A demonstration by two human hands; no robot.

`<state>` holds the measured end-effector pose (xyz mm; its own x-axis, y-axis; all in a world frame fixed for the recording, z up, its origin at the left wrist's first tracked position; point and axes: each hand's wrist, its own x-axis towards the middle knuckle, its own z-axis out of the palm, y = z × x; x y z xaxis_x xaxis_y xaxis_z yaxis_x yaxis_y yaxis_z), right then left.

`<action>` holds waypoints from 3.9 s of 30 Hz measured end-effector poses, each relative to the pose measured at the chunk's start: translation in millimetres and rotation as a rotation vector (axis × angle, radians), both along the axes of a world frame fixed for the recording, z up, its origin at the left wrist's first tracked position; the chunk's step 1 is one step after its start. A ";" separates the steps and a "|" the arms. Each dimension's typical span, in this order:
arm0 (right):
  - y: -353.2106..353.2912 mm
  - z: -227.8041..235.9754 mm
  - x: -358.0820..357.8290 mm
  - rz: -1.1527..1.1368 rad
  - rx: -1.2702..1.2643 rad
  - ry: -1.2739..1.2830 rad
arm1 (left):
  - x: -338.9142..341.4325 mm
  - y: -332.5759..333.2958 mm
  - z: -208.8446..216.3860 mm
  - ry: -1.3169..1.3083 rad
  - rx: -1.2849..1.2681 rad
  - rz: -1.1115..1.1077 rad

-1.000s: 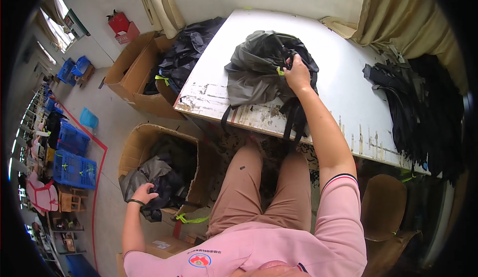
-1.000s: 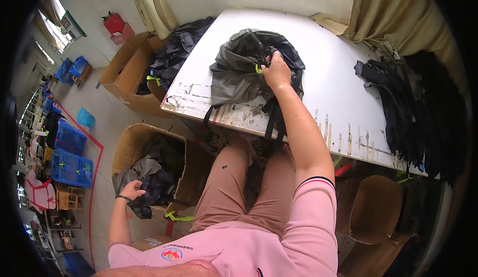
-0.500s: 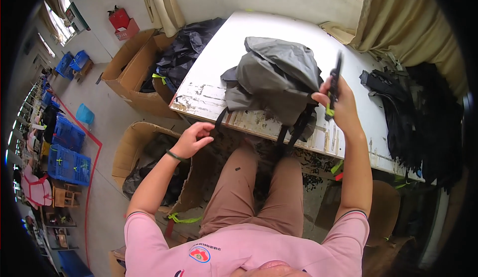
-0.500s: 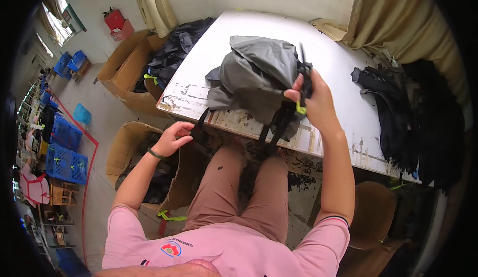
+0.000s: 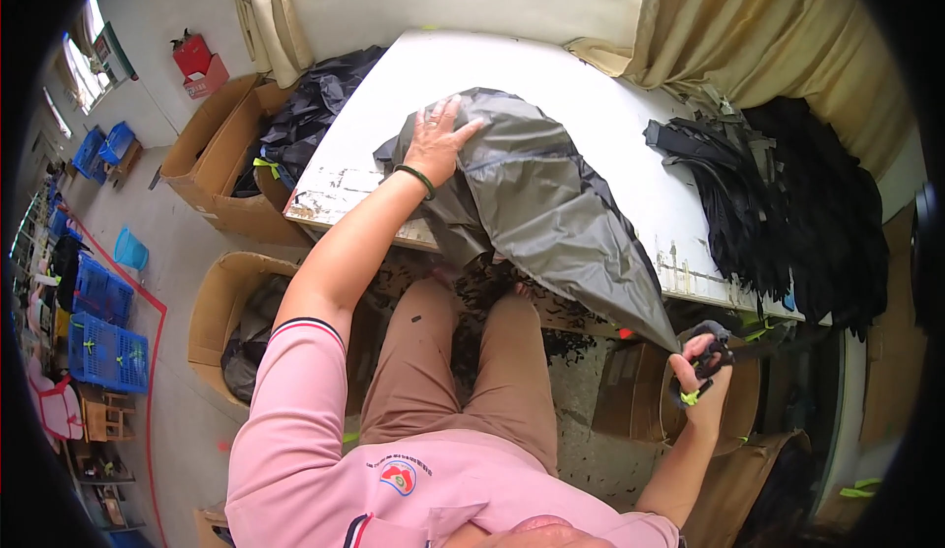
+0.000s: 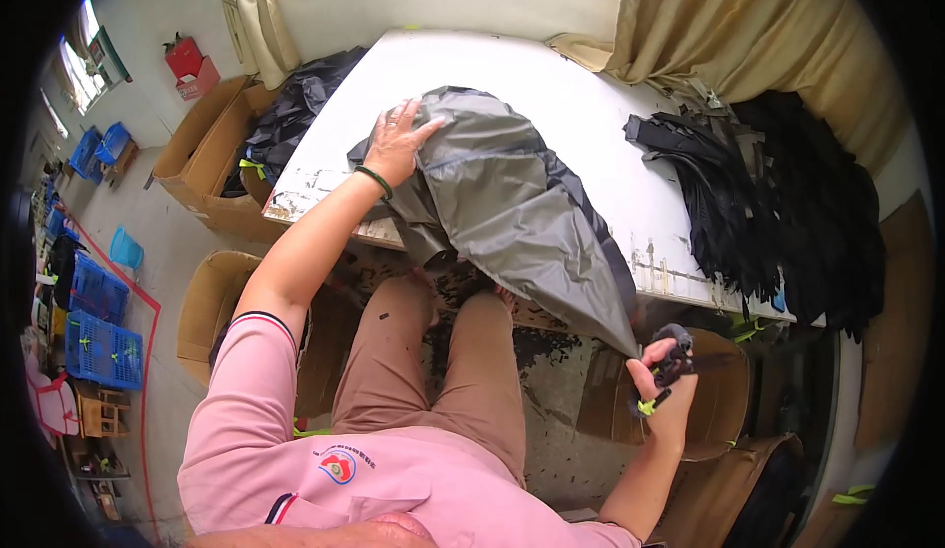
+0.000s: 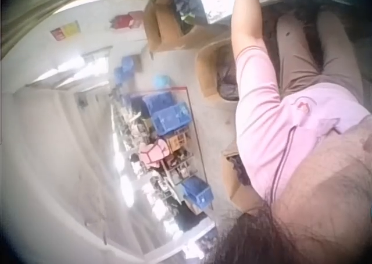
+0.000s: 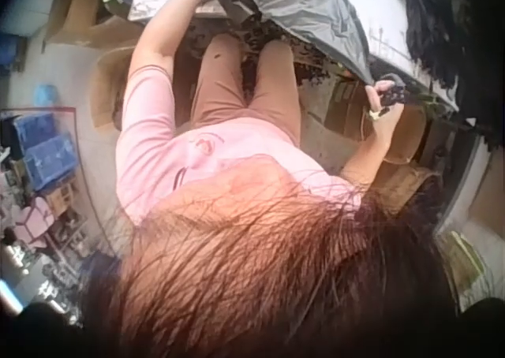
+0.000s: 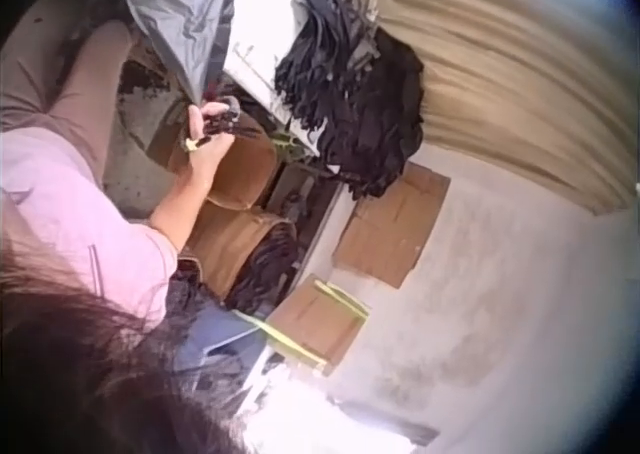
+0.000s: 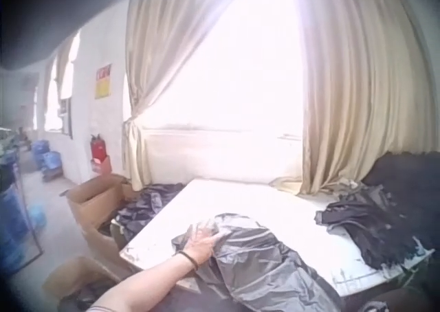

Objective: Trimming excess material or loose threads from olive-green fabric bags using scissors.

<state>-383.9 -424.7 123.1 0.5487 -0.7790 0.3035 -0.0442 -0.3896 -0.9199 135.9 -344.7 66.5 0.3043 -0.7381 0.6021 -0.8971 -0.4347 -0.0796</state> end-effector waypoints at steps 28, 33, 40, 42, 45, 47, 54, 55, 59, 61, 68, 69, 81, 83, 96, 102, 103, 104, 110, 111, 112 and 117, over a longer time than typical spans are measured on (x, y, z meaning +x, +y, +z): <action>28.1 -115.1 -27.3 0.228 0.223 0.823 | -177.6 283.9 -41.3 0.892 0.386 -0.485; 36.0 -153.9 51.8 0.325 0.245 0.448 | -132.3 275.8 -95.0 0.683 0.437 -0.218; 25.0 -219.3 97.6 0.267 -0.117 0.651 | -107.3 267.4 -130.5 0.905 0.535 -0.216; 19.2 -220.2 95.7 0.261 -0.062 0.625 | -103.6 265.4 -134.5 0.933 0.540 -0.237; 11.1 -211.6 86.5 0.267 0.047 0.581 | -98.6 269.7 -137.1 0.915 0.462 -0.294; 4.9 -191.3 76.2 0.308 0.159 0.545 | -92.6 279.0 -135.1 1.404 0.426 -0.194; -7.9 -164.0 48.3 0.351 0.293 0.649 | -102.1 274.1 -106.8 2.033 0.377 -0.389; -7.7 -165.1 47.7 0.361 0.292 0.648 | -104.6 272.2 -103.6 2.080 0.377 -0.423; 15.4 -133.0 86.2 0.316 -0.240 0.880 | -105.5 275.7 -99.0 2.071 0.346 -0.429; 39.7 -117.9 115.2 0.384 -0.366 0.802 | -106.3 281.0 -103.9 2.041 0.335 -0.424; 106.6 -106.5 191.0 0.748 -0.622 0.667 | -118.2 284.0 -92.5 1.940 0.286 -0.405; 111.2 -107.6 197.1 0.765 -0.649 0.649 | -120.0 284.9 -91.6 1.928 0.273 -0.398; 119.6 -110.2 206.3 0.841 -0.616 0.668 | -120.1 288.9 -93.8 1.884 0.247 -0.365; 121.3 -111.0 207.3 0.841 -0.612 0.623 | -121.2 287.4 -93.7 1.877 0.254 -0.367; 135.7 -112.2 213.4 0.813 -0.631 0.657 | -127.3 283.2 -87.5 1.939 0.239 -0.360; 135.0 -113.6 210.4 0.808 -0.638 0.719 | -127.2 283.0 -86.5 1.876 0.272 -0.385; 135.4 -113.5 209.0 0.802 -0.619 0.701 | -127.3 282.5 -84.9 1.837 0.293 -0.387; 135.5 -113.1 208.7 0.798 -0.601 0.681 | -127.0 282.7 -84.2 1.838 0.292 -0.385; 115.1 -92.0 189.4 0.602 -0.447 0.750 | -105.3 282.5 -77.7 1.666 0.237 -0.388; 109.5 -87.8 178.6 0.580 -0.397 0.768 | -97.9 281.4 -82.6 1.630 0.219 -0.376; 102.9 -88.0 165.0 0.552 -0.349 0.789 | -92.3 277.2 -78.9 1.545 0.230 -0.350; 87.9 -105.3 89.6 0.547 -0.135 0.858 | -81.5 274.8 -77.3 1.356 0.187 -0.278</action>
<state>-294.3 -336.9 17.8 0.8917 -0.3457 -0.2922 -0.4521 -0.6515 -0.6091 54.4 -69.9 -10.7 0.3955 -0.9057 -0.1528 -0.3751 -0.3111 0.8732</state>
